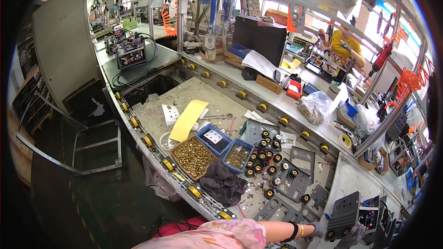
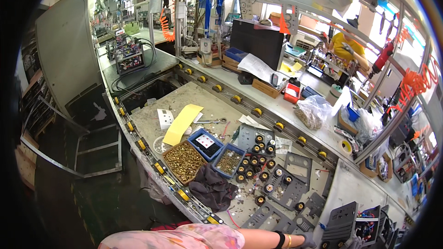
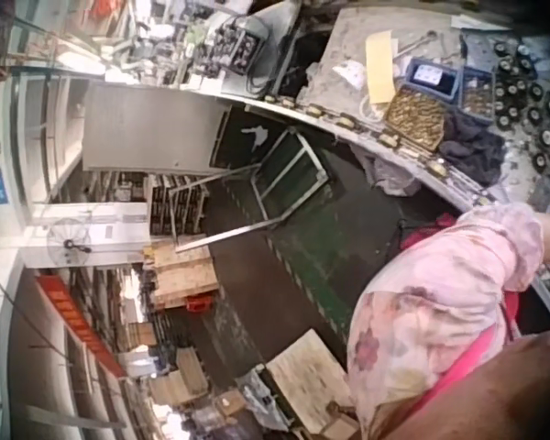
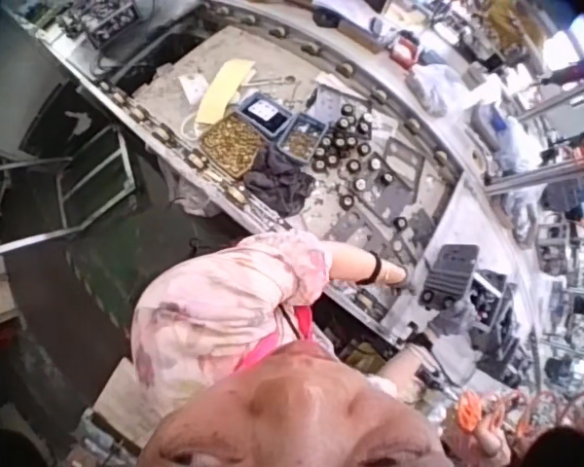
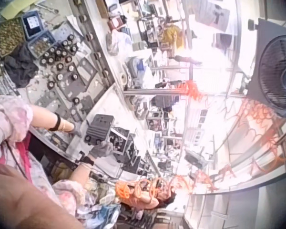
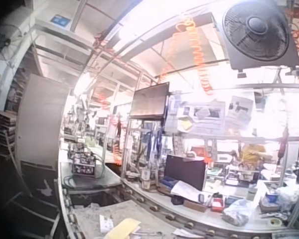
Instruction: Assembling the internal chassis, faceplates, and labels for an electronic device, such as a welding machine or power inverter.
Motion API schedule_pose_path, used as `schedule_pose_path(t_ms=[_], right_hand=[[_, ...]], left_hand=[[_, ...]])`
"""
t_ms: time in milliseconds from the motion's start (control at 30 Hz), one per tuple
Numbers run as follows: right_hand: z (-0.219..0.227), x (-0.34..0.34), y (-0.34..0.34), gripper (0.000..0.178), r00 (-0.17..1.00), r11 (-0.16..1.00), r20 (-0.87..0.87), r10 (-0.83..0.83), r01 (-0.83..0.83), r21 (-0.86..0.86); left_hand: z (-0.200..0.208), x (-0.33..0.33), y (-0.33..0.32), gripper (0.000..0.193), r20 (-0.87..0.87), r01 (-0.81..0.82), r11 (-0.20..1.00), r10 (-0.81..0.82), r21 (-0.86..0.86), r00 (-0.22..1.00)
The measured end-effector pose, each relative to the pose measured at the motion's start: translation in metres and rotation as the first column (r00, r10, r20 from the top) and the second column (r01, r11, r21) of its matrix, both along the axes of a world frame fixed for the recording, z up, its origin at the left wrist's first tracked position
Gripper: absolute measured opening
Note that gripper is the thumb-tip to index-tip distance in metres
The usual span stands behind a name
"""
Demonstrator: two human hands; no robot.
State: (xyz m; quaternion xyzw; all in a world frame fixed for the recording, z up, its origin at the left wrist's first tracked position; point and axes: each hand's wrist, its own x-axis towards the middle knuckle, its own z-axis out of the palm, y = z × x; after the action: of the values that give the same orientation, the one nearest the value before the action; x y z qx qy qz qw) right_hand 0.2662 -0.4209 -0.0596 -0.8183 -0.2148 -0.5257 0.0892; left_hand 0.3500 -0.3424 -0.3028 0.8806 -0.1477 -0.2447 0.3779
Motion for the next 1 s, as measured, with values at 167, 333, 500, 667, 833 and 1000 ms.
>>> schedule_pose_path(t_ms=[167,333,500,667,833,1000], right_hand=[[-0.012,0.006,-0.032,0.046,0.997,0.995,-0.075,0.003,0.005,0.103],[-0.013,-0.001,-0.029,0.039,0.961,0.99,-0.271,-0.051,0.086,0.116],[-0.01,-0.017,0.002,0.037,0.978,0.995,-0.21,-0.007,0.027,0.095],[0.016,-0.059,0.076,0.042,0.954,0.997,-0.289,0.077,-0.065,0.053],[0.037,-0.098,0.151,0.059,0.909,0.942,-0.337,0.246,-0.306,-0.139],[0.048,-0.091,0.189,0.06,0.784,0.846,-0.489,0.383,-0.51,-0.156]], left_hand=[[0.021,-0.033,-0.005,0.05,-0.019,-0.534,0.775,0.562,-0.339,0.827],[0.101,-0.085,0.042,0.055,-0.225,-0.515,0.83,0.471,-0.215,0.853],[0.112,-0.105,0.079,0.054,-0.16,-0.532,0.807,0.507,-0.256,0.847],[0.164,-0.147,0.164,0.047,-0.344,-0.551,0.779,0.451,-0.3,0.824],[0.138,-0.175,0.263,0.05,-0.403,-0.547,0.744,0.398,-0.384,0.824],[0.186,-0.223,0.369,0.04,-0.337,-0.536,0.843,0.494,-0.041,0.802]])
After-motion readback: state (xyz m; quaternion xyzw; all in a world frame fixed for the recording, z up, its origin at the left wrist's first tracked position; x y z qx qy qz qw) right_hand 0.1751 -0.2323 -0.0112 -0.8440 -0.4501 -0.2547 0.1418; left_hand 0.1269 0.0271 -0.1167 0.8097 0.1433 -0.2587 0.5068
